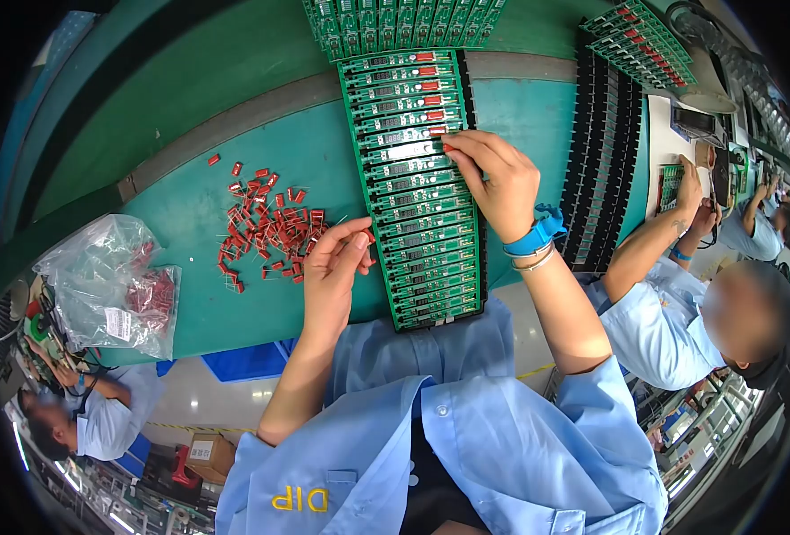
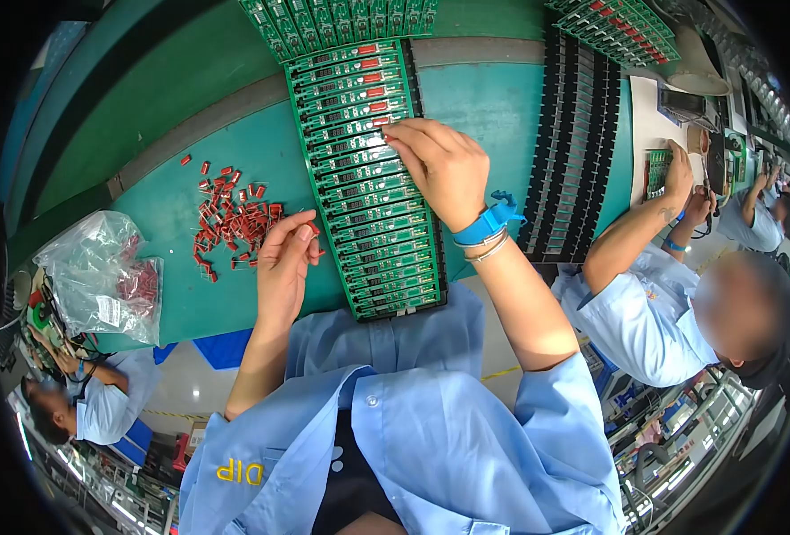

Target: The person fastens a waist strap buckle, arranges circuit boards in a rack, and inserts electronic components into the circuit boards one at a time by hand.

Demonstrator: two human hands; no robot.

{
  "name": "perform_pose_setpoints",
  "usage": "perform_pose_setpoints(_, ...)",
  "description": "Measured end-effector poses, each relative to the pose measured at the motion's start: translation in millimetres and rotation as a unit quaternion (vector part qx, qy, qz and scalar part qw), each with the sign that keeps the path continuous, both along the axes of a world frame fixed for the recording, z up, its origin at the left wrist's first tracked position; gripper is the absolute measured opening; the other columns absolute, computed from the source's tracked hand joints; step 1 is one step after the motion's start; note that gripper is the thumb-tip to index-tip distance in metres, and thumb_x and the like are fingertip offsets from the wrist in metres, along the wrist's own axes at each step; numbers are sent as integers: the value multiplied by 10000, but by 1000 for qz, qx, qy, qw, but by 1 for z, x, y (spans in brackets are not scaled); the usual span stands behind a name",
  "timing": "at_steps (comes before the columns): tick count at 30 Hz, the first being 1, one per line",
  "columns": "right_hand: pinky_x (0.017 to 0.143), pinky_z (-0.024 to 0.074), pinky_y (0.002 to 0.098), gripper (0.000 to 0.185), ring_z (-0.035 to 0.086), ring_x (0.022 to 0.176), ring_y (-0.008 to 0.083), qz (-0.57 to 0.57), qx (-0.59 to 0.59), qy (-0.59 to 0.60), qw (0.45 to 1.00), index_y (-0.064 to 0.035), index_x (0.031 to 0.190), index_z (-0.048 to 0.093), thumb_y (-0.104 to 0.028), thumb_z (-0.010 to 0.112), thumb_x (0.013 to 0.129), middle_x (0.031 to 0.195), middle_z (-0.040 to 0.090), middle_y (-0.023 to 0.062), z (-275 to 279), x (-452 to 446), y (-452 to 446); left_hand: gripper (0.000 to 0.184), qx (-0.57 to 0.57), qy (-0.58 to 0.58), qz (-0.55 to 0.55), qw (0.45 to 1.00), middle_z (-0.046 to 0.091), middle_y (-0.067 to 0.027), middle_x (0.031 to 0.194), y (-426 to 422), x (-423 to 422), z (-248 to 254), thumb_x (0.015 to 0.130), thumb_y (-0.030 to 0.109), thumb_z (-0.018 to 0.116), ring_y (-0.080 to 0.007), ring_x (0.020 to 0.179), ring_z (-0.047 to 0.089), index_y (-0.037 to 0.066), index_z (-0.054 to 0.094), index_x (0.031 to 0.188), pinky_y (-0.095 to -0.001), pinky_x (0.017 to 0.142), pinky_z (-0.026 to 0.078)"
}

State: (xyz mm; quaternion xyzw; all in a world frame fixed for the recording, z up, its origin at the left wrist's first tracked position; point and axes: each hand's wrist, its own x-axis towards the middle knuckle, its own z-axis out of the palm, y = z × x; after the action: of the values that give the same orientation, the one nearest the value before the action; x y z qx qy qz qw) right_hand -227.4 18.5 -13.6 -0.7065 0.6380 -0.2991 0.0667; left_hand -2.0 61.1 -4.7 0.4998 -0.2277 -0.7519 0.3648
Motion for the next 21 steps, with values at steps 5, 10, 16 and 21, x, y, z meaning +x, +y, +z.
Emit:
perform_pose_setpoints(5, 620, 467, 225, 184, 595, 690, 130, -8, -13, 10, 1000, -112, 899, 691, -64, 691, 721, 907, 658, -24, 0, 6, -2, 220, -10, -13, 13, 1000, 588, -38, 868, 2, -1, 0, 887, 86, 556, -76, 696, 493, 7, 588, 1090, -189, 639, 410)
perform_pose_setpoints(10, 616, 463, 236, 197, 577, 701, 131, -27, 11, 25, 999, -114, 911, 691, -72, 694, 719, 917, 640, -18, 4, 9, 1, 220, -14, -24, 9, 1000, 592, -43, 871, 3, -4, 4, 880, 69, 562, -76, 694, 493, 5, 589, 1088, -188, 640, 414)
perform_pose_setpoints(16, 634, 464, 254, 210, 562, 767, 158, -12, 27, 26, 999, -80, 957, 685, -59, 669, 749, 972, 601, 33, 24, 25, 25, 206, -51, -53, -10, 997, 595, -55, 887, 6, -12, 18, 860, 24, 578, -78, 703, 498, 1, 590, 1064, -192, 655, 419)
perform_pose_setpoints(21, 662, 471, 246, 227, 561, 778, 147, 51, 199, -312, 928, -35, 992, 673, -16, 657, 767, 973, 589, 82, 51, 56, 63, 165, -117, -43, -11, 992, 591, -66, 902, 14, -17, 13, 838, -17, 591, -88, 720, 504, 0, 581, 1002, -198, 669, 422)
